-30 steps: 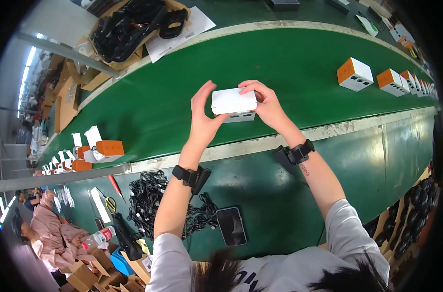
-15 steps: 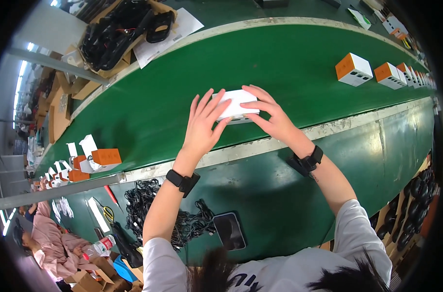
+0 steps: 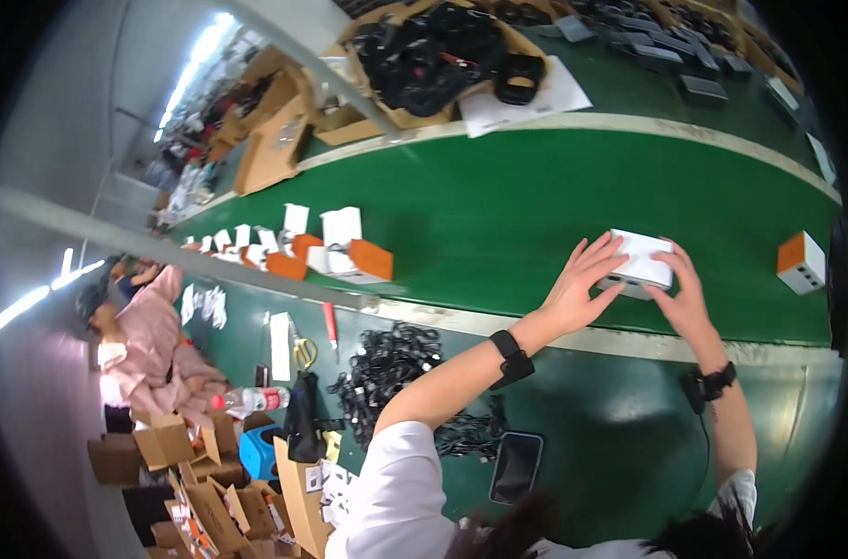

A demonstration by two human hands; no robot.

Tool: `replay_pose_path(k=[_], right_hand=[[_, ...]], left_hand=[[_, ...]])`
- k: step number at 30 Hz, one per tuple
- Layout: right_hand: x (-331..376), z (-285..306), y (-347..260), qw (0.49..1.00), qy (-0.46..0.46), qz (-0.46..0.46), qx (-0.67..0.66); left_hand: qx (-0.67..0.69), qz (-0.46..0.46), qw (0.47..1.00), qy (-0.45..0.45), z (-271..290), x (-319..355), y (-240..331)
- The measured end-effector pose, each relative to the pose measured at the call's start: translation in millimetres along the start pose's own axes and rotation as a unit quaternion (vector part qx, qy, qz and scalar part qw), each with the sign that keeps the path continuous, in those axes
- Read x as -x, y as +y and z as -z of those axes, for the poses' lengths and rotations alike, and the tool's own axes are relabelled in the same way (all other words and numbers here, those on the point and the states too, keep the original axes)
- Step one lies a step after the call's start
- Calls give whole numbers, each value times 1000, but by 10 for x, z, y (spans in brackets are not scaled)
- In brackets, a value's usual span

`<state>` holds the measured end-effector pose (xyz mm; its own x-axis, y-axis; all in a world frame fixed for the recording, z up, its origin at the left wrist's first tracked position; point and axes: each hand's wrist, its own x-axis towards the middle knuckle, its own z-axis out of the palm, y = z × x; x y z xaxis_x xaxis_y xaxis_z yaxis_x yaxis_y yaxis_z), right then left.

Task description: Packaging small electronic components or products into white and orange boxes on an industrial assembly line.

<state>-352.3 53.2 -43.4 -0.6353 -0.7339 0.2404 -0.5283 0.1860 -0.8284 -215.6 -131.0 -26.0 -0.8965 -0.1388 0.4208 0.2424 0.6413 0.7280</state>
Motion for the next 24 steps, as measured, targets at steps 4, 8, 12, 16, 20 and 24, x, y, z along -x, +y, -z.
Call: replay_pose_path(k=[4,8,12,16,20,24], right_hand=[[-109,311,187,998,4,13,55],[-101,1144,1079,995,85,-35,-45],[-54,1912,1888,984,153,-91,-3],[34,1707,1608,932,265,-6,247],[26,888,433,916,295,111,249],[-204,-299,-545,994,88,21,-54]], left_hand=[[-271,51,944,180,1135,222,-277],[-545,331,730,246,2160,721,-609],[-593,417,665,179,2676,1110,-860],[-524,391,742,150,2703,1169,-889],[-414,354,828,128,2271,736,-598],[-241,215,940,109,1427,310,-358]])
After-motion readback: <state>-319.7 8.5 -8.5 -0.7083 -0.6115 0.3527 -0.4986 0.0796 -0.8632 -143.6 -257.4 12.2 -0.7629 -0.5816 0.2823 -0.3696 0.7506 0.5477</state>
